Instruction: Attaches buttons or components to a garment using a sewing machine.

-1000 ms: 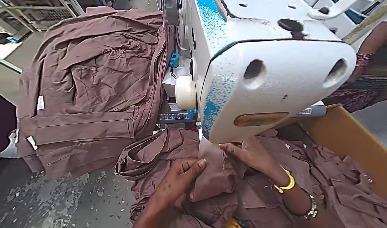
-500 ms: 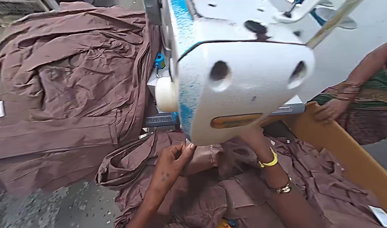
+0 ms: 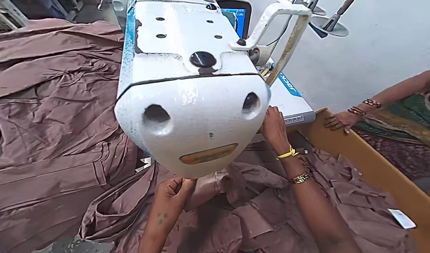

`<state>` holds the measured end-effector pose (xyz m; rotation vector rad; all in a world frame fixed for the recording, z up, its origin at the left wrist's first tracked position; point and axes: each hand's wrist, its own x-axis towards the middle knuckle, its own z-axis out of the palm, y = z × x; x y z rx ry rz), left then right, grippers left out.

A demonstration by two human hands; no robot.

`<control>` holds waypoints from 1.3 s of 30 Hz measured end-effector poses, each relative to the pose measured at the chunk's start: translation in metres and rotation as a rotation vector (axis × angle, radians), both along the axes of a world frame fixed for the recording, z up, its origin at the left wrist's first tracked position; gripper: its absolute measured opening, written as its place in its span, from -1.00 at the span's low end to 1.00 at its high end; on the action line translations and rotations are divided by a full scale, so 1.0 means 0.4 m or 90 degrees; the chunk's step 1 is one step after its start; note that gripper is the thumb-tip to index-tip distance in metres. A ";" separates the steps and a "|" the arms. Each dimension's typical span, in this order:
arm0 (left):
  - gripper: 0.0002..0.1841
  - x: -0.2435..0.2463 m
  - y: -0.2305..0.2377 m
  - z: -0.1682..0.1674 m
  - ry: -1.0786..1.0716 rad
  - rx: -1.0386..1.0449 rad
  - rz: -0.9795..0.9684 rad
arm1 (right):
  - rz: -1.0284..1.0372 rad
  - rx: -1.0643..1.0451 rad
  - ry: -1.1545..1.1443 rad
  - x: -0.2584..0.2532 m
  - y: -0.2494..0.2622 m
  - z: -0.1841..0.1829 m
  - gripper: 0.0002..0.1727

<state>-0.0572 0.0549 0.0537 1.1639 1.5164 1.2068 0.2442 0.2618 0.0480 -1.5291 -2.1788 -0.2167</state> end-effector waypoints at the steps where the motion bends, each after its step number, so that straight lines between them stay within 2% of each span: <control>1: -0.62 0.001 0.000 -0.002 -0.002 0.004 0.002 | 0.014 0.013 0.029 0.006 -0.010 0.002 -0.83; 6: -0.63 0.003 0.007 0.004 0.003 -0.007 0.004 | 0.023 0.035 0.247 0.004 -0.092 0.037 -0.84; 10: -0.58 -0.004 0.015 0.006 0.031 0.002 -0.011 | -0.005 -0.093 0.343 -0.048 -0.136 0.096 -0.83; 12: -0.56 -0.003 0.006 0.000 0.115 0.097 -0.016 | 0.040 -0.167 0.367 -0.088 -0.157 0.130 -0.83; 13: -0.54 -0.003 -0.010 -0.008 0.208 0.203 -0.021 | 0.092 -0.142 0.355 -0.114 -0.176 0.138 -0.83; 14: -0.53 -0.007 -0.031 -0.016 0.281 0.312 -0.042 | 0.159 -0.077 0.318 -0.142 -0.198 0.139 -0.83; 15: -0.54 -0.017 -0.052 -0.024 0.293 0.385 -0.090 | 0.233 0.010 0.268 -0.172 -0.221 0.134 -0.82; 16: -0.57 -0.028 -0.072 -0.038 0.249 0.409 -0.144 | 0.306 0.085 0.213 -0.200 -0.246 0.123 -0.80; 19: -0.80 -0.045 -0.116 -0.084 -0.016 0.245 -0.288 | 0.446 0.255 0.036 -0.277 -0.298 0.101 -0.78; 20: -0.73 -0.032 -0.123 -0.072 -0.048 0.185 -0.303 | 0.448 0.278 0.013 -0.296 -0.298 0.104 -0.77; 22: -0.59 0.009 -0.141 -0.013 0.008 0.078 -0.305 | 0.417 0.258 0.019 -0.310 -0.300 0.109 -0.80; 23: -0.60 0.027 -0.145 0.013 0.055 0.055 -0.310 | 0.412 0.216 0.059 -0.305 -0.302 0.109 -0.83; 24: -0.65 0.039 -0.152 0.027 0.096 0.077 -0.312 | 0.423 0.137 0.131 -0.294 -0.313 0.107 -0.83; 25: -0.62 0.045 -0.155 0.031 0.132 0.140 -0.302 | 0.454 0.026 0.226 -0.280 -0.327 0.108 -0.78; 27: -0.54 0.031 -0.155 0.044 0.217 0.279 -0.242 | 0.585 -0.279 0.422 -0.254 -0.360 0.103 -0.55; 29: -0.59 -0.020 -0.137 0.058 0.256 0.373 -0.175 | 0.772 -0.576 0.510 -0.243 -0.380 0.095 -0.33; 30: -0.61 -0.057 -0.122 0.054 0.254 0.396 -0.157 | 0.842 -0.662 0.549 -0.239 -0.380 0.090 -0.33; 31: -0.61 -0.094 -0.106 0.045 0.253 0.396 -0.132 | 0.854 -0.689 0.591 -0.231 -0.374 0.088 -0.38; 34: -0.53 -0.164 -0.072 -0.014 0.208 0.308 -0.013 | 0.660 -0.611 0.646 -0.204 -0.328 0.081 -0.66; 36: -0.65 -0.160 -0.054 -0.038 0.119 0.209 0.048 | 0.483 -0.552 0.658 -0.218 -0.298 0.079 -0.90; 39: -0.73 -0.140 -0.034 -0.030 0.008 0.110 0.095 | 0.333 -0.511 0.677 -0.250 -0.279 0.084 -0.80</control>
